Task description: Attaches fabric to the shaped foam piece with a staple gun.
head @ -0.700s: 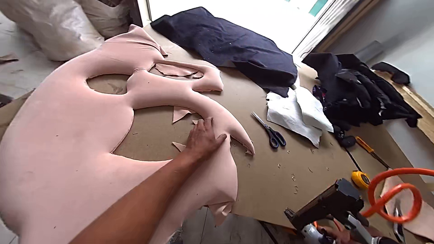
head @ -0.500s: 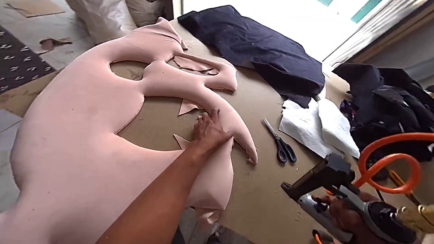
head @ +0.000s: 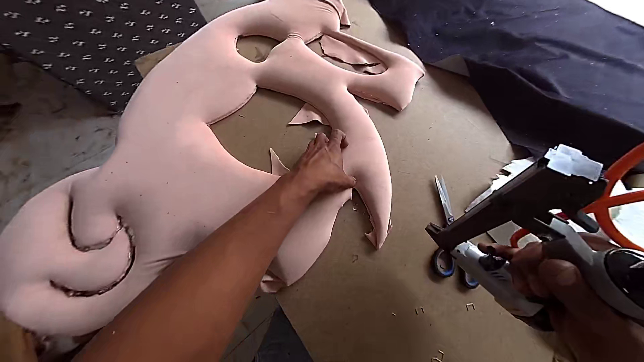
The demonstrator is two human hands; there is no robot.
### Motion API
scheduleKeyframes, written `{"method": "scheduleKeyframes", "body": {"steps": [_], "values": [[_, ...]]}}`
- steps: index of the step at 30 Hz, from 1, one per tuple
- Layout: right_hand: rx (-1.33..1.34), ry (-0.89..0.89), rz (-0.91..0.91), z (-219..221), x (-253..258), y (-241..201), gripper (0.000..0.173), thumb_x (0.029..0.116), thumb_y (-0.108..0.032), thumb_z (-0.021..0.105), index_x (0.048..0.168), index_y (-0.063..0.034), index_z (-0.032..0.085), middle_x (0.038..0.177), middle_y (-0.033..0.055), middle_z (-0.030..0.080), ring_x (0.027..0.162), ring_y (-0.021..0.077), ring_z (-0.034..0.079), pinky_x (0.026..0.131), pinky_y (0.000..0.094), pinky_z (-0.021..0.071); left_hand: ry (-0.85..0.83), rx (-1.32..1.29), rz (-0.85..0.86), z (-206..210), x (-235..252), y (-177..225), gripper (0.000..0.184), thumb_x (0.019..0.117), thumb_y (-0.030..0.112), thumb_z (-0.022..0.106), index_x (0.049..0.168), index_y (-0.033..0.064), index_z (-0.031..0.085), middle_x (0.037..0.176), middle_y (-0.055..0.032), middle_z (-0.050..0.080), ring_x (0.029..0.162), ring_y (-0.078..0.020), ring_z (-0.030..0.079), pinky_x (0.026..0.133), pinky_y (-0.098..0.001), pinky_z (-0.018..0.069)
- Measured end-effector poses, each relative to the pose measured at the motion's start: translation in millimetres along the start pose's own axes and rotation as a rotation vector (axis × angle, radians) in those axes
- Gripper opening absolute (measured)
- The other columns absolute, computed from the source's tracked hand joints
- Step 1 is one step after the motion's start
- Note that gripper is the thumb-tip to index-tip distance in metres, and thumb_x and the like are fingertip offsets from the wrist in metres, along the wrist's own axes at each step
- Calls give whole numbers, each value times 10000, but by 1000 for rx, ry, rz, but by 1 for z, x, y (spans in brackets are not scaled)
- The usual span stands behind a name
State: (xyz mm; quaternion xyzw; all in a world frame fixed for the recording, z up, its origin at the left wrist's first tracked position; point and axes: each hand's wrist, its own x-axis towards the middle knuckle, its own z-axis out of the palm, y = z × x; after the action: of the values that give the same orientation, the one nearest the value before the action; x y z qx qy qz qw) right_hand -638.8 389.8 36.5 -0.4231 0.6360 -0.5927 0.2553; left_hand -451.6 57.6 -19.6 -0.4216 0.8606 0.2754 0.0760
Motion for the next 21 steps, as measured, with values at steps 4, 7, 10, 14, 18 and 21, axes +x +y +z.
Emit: {"method": "scheduleKeyframes", "body": {"steps": [4, 7, 10, 14, 18, 21], "values": [[14, -54, -45, 7, 26, 10, 190, 957, -353, 728, 1048, -191, 689, 716, -5, 645, 610, 157, 651, 661, 382, 624, 35, -2, 15, 3, -6, 0, 873, 675, 479, 910, 1378, 164, 500, 1257, -168, 546, 1177, -360, 571, 953, -535, 517], [11, -122, -83, 32, 56, 6, 208, 957, -389, 720, 1028, -196, 690, 714, -9, 652, 597, 149, 645, 597, 345, 607, 124, -41, 35, 14, -15, -7, 786, 706, 501, 876, 1329, 158, 540, 1249, -140, 553, 1178, -342, 564, 957, -535, 507], [26, -203, -112, 63, 85, 4, 180, 953, -345, 723, 1002, -182, 664, 738, -13, 662, 592, 145, 646, 558, 340, 606, 162, -49, 27, 21, -21, -9, 717, 728, 504, 844, 1307, 191, 559, 1243, -112, 559, 1180, -337, 552, 937, -553, 485], [-3, -226, -110, 93, 109, 11, 200, 914, -293, 759, 962, -139, 641, 699, 11, 638, 574, 194, 644, 583, 425, 622, 223, -41, 83, 28, -21, -13, 652, 724, 495, 815, 1270, 221, 587, 1242, -92, 557, 1177, -311, 554, 915, -506, 501], [-60, -204, -107, 101, 109, 17, 196, 926, -301, 744, 954, -143, 632, 698, 11, 637, 570, 193, 644, 565, 416, 617, 221, -48, 118, 26, -21, -16, 610, 739, 482, 807, 1259, 256, 583, 1193, -82, 554, 1139, -306, 555, 885, -483, 497], [-44, -171, -120, 104, 103, 21, 172, 941, -294, 727, 946, -153, 630, 699, -2, 637, 575, 176, 643, 574, 397, 615, 183, 36, 155, 17, -19, -12, 624, 755, 486, 804, 1300, 271, 589, 1211, -109, 554, 1168, -332, 545, 862, -501, 496]]}}
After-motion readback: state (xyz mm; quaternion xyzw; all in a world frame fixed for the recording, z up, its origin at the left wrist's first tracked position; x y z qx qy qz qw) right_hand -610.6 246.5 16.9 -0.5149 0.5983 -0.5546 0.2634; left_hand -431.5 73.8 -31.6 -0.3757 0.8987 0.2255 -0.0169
